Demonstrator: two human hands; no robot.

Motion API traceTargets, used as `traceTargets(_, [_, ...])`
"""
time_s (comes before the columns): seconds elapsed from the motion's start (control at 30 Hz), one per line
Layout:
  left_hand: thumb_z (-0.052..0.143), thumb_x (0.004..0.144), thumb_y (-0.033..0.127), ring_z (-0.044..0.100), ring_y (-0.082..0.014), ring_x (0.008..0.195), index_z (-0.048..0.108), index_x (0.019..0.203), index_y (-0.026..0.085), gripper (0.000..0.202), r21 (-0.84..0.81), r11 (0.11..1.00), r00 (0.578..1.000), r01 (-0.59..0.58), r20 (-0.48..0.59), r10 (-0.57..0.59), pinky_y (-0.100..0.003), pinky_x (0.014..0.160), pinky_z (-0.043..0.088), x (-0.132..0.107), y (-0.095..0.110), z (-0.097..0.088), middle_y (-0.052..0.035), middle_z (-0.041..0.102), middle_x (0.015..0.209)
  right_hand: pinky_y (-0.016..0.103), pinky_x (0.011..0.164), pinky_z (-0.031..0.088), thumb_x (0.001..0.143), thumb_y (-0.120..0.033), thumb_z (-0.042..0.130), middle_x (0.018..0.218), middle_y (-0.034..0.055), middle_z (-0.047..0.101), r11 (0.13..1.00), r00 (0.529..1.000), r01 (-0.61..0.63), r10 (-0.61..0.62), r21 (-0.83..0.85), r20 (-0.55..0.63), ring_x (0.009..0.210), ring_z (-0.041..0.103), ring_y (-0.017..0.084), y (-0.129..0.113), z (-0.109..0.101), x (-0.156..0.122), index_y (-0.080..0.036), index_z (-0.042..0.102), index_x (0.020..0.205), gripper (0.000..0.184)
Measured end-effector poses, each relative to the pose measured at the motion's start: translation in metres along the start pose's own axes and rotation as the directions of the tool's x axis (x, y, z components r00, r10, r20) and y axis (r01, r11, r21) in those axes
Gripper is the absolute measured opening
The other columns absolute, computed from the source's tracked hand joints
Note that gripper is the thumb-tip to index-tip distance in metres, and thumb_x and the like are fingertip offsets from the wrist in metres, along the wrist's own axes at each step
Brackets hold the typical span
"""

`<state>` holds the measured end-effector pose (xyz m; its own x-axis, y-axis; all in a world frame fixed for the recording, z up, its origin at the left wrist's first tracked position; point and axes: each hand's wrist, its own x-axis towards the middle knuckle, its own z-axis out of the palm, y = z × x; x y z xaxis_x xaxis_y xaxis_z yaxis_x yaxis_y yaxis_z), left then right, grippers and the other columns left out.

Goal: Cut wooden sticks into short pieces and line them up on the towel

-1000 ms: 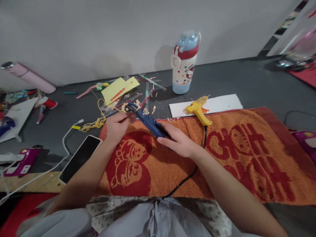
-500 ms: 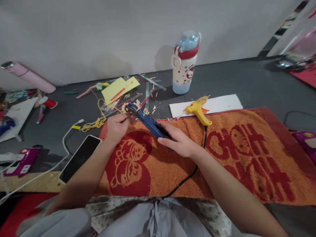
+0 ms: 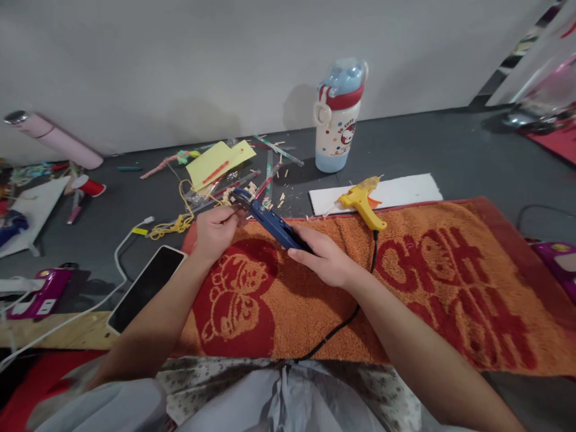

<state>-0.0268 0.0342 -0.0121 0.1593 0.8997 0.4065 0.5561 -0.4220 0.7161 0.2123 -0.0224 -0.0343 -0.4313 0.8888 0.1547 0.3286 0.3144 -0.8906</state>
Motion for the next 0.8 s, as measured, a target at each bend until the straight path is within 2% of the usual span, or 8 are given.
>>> traceTargets(0.13, [0.051, 0.077, 0.018, 0.062, -0.0142, 0.058, 0.061, 0.053, 0.019, 0.026, 0.024, 1.000, 1.000, -0.010, 0.005, 0.010, -0.024, 0.057, 0.045, -0.0004, -0.0021, 0.0005, -0.0029, 0.067, 0.060, 0.046, 0.094, 0.049, 0.090, -0.048, 0.050, 0.117, 0.0094, 0.068, 1.000, 1.000, -0.013, 0.013, 0.001, -0.005, 0.108, 0.062, 0.030, -0.0006, 0.0016, 0.0005, -0.020, 0.056, 0.127, 0.046])
traceTargets(0.3, [0.052, 0.078, 0.018, 0.061, -0.0134, 0.056, 0.061, 0.052, 0.018, 0.028, 0.042, 0.999, 0.999, -0.029, 0.045, 0.027, -0.023, 0.056, 0.044, 0.0009, -0.0028, -0.0019, -0.0025, 0.067, 0.057, 0.046, 0.097, 0.048, 0.090, -0.051, 0.049, 0.122, 0.0109, 0.065, 1.000, 1.000, -0.013, 0.013, 0.018, -0.003, 0.112, 0.061, 0.029, 0.0019, 0.0030, 0.0004, -0.019, 0.052, 0.130, 0.051])
traceTargets(0.57, [0.056, 0.081, 0.028, 0.056, -0.0108, 0.046, 0.061, 0.053, 0.017, 0.031, -0.128, 0.977, 0.977, 0.169, 0.149, -0.150, -0.021, 0.048, 0.042, 0.0023, -0.0025, -0.0048, -0.0009, 0.060, 0.049, 0.049, 0.100, 0.045, 0.089, -0.053, 0.048, 0.127, 0.0116, 0.063, 1.000, 1.000, -0.016, 0.016, 0.010, 0.018, 0.116, 0.058, 0.031, 0.0043, 0.0032, -0.0006, -0.020, 0.051, 0.132, 0.054])
traceTargets(0.8, [0.056, 0.082, 0.030, 0.052, -0.0076, 0.044, 0.062, 0.056, 0.015, 0.031, -0.121, 0.974, 0.961, 0.191, 0.223, -0.161, -0.018, 0.046, 0.039, 0.0047, -0.0069, -0.0086, -0.0003, 0.060, 0.050, 0.047, 0.100, 0.045, 0.090, -0.053, 0.047, 0.126, 0.0115, 0.063, 0.999, 0.999, -0.032, 0.032, 0.017, 0.028, 0.118, 0.057, 0.031, 0.0032, 0.0028, -0.0008, -0.018, 0.052, 0.131, 0.055])
